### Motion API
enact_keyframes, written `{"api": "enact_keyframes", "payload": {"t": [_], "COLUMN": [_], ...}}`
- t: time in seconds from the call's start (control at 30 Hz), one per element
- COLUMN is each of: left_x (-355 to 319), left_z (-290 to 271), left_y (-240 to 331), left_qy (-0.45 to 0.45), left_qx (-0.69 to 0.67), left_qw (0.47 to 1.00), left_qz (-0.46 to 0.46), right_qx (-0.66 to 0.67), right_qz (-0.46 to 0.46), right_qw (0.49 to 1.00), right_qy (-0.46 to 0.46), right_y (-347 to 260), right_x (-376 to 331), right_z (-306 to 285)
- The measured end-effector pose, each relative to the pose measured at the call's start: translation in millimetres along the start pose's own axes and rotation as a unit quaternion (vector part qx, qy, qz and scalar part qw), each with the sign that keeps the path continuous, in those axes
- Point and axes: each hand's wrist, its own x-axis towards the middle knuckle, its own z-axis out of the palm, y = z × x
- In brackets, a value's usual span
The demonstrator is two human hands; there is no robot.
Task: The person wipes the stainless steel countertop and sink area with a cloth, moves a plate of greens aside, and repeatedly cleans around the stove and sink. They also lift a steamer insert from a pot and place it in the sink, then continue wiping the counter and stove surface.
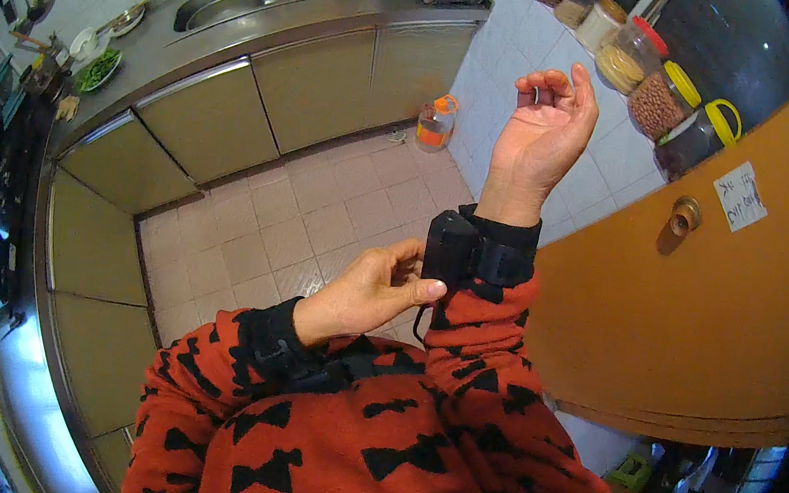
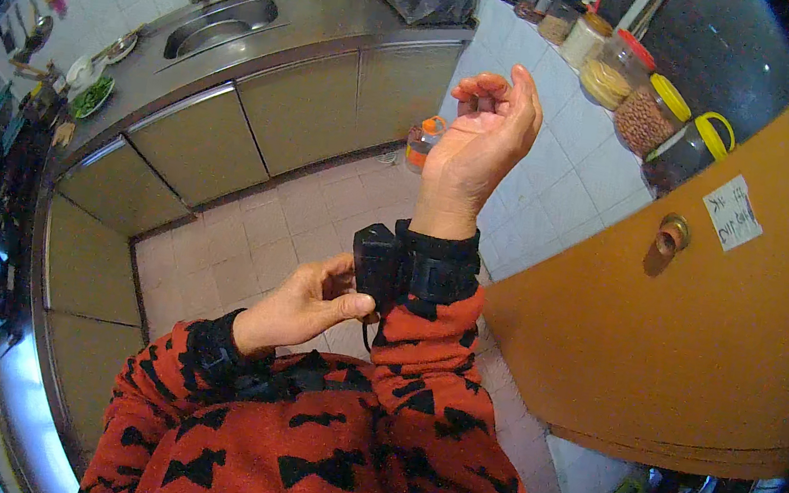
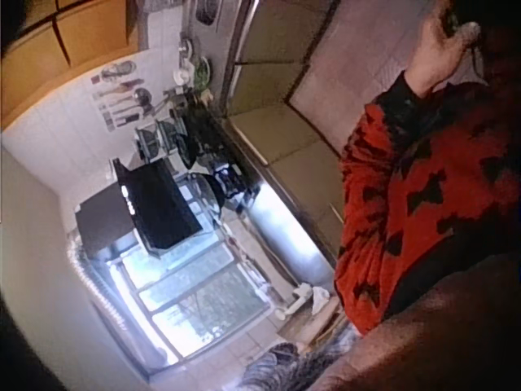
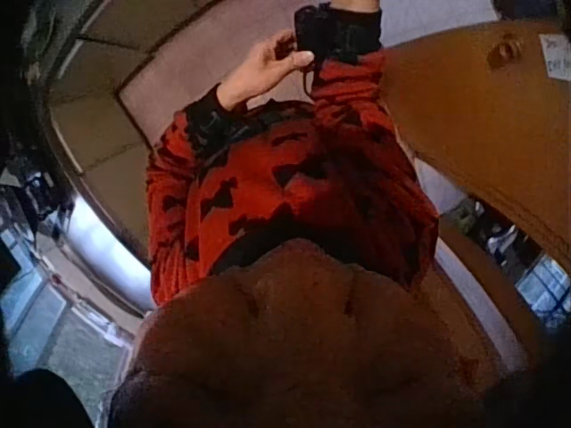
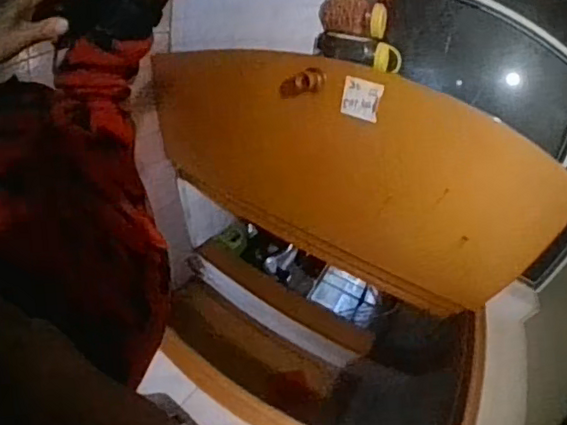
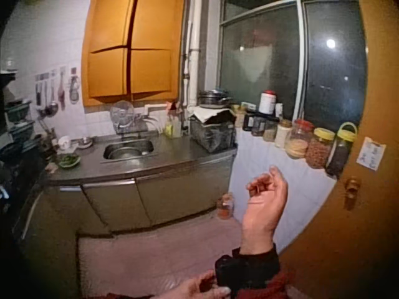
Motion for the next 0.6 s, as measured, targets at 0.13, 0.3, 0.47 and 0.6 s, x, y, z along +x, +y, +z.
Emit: {"api": "enact_keyframes", "payload": {"t": [0.13,0.3,0.47,0.6], "left_x": [4,17,31,36], "left_z": [16,32,34,35], "left_y": [16,31,18,2], "left_qy": [-0.02,-0.077,-0.157,-0.144], "left_qx": [0.007,-0.012,-0.058,-0.036], "left_qw": [0.999,0.995,0.981,0.985], "left_qz": [-0.045,-0.066,-0.098,-0.091], "right_qx": [-0.084,-0.262,-0.098,0.163], "right_qz": [-0.171,-0.408,-0.225,0.077], "right_qw": [0.982,0.873,0.969,0.981], "right_qy": [0.002,-0.051,0.004,0.077], "right_y": [-19,-29,-29,-27], "right_x": [7,15,30,39], "right_z": [-8,-13,-25,-41]}}
